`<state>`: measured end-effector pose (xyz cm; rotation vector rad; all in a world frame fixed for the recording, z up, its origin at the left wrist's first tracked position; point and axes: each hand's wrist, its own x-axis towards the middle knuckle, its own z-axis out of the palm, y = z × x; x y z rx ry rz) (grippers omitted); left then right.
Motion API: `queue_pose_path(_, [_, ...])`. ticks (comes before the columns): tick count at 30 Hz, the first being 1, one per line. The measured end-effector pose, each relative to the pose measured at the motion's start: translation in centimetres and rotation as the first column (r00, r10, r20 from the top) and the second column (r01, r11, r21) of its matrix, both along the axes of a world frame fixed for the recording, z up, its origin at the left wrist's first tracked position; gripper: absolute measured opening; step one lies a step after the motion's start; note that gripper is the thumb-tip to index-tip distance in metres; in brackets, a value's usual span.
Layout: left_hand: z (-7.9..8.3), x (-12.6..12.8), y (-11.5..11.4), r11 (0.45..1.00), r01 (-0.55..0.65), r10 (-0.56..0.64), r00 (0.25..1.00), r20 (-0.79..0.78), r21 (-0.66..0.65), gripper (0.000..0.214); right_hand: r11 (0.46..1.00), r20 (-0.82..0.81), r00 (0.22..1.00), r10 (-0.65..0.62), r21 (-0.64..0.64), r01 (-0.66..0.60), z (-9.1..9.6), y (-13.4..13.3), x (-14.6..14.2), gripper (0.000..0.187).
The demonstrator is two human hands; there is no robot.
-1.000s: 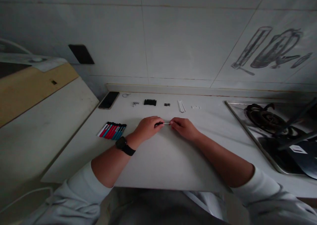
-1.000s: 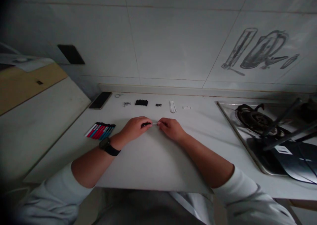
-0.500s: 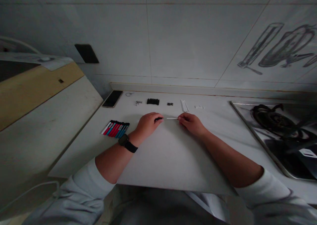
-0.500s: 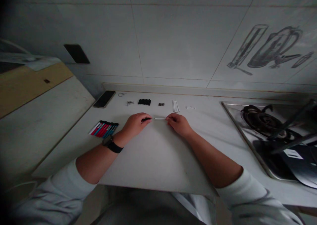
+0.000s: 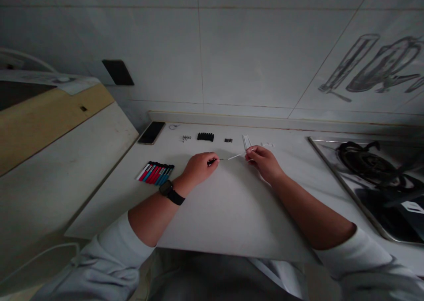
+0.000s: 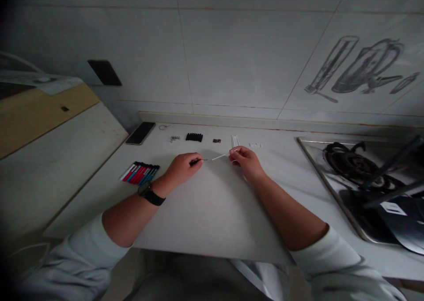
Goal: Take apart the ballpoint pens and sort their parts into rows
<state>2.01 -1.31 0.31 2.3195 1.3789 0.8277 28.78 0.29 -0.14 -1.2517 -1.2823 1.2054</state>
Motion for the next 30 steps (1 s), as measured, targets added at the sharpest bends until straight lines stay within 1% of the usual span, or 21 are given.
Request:
queue_pose_path(3, [-0.2,0.1,0.0,1.000,0.008,-0.008,1.000,-0.023,-0.022,0.016,0.996,-0.071,0.994,-0.083,0.030,0.085,0.6,0.7,1.1,0.045])
queue_pose_path(5, [-0.2,0.2,-0.1,0.999,0.008,-0.010,0.999,-0.042,-0.040,0.016,0.984,-0.085,0.986,-0.144,0.093,0.152,1.3,1.9,2.0,0.043])
queue_pose_path(7, [-0.1,0.3,-0.1,0.998,0.010,-0.013,0.998,-0.057,-0.054,0.016,0.965,-0.067,0.979,-0.194,0.167,0.203,2.0,3.5,3.1,0.041])
queue_pose_path(10, [-0.1,0.4,-0.2,0.998,0.016,-0.020,0.998,-0.063,-0.062,0.016,0.948,0.039,0.969,-0.243,0.222,0.228,2.8,6.6,4.5,0.034])
queue_pose_path(12, [-0.1,0.3,-0.2,0.998,0.025,-0.029,0.998,-0.057,-0.060,0.016,0.942,0.198,0.940,-0.279,0.248,0.228,3.1,8.7,5.1,0.028])
queue_pose_path(13, [-0.2,0.3,-0.1,0.998,0.031,-0.034,0.998,-0.051,-0.057,0.015,0.941,0.310,0.903,-0.296,0.257,0.220,3.2,9.6,5.2,0.026])
queue_pose_path(14, [-0.3,0.3,-0.1,0.998,0.037,-0.039,0.998,-0.044,-0.054,0.015,0.944,0.433,0.849,-0.302,0.259,0.204,3.2,10.5,5.2,0.024])
queue_pose_path(15, [-0.3,0.3,-0.1,0.998,0.042,-0.044,0.998,-0.039,-0.054,0.015,0.952,0.559,0.776,-0.292,0.250,0.178,3.2,11.3,5.0,0.024])
queue_pose_path(17, [-0.4,0.3,0.0,0.997,0.040,-0.043,0.998,-0.038,-0.064,0.015,0.970,0.769,0.593,-0.240,0.213,0.116,2.9,12.6,4.5,0.024])
queue_pose_path(19, [-0.5,0.3,0.0,0.997,0.037,-0.040,0.998,-0.041,-0.075,0.015,0.980,0.890,0.411,-0.196,0.185,0.068,2.5,13.6,3.7,0.026])
queue_pose_path(20, [-0.5,0.4,0.0,0.996,0.035,-0.038,0.999,-0.039,-0.078,0.015,0.983,0.924,0.335,-0.183,0.176,0.054,2.2,14.0,3.4,0.027])
queue_pose_path(22, [-0.4,0.4,0.0,0.996,0.037,-0.040,0.999,-0.030,-0.082,0.015,0.988,0.962,0.229,-0.152,0.147,0.037,1.5,14.5,2.9,0.029])
queue_pose_path(24, [-0.4,0.4,0.0,0.995,0.041,-0.044,0.999,-0.027,-0.089,0.014,0.995,0.981,0.170,-0.098,0.097,0.012,0.9,14.8,2.6,0.028])
queue_pose_path(26, [-0.4,0.4,0.0,0.995,0.044,-0.047,0.998,-0.031,-0.089,0.014,0.998,0.988,0.143,-0.057,0.059,-0.015,0.7,14.8,2.6,0.027])
queue_pose_path(28, [-0.4,0.5,0.0,0.995,0.048,-0.050,0.998,-0.026,-0.082,0.014,0.999,0.990,0.140,-0.020,0.024,-0.030,0.8,14.7,2.6,0.025])
queue_pose_path(30, [-0.4,0.4,0.0,0.995,0.053,-0.054,0.998,-0.011,-0.079,0.013,1.000,0.987,0.158,0.019,-0.015,-0.024,1.2,14.5,2.5,0.023])
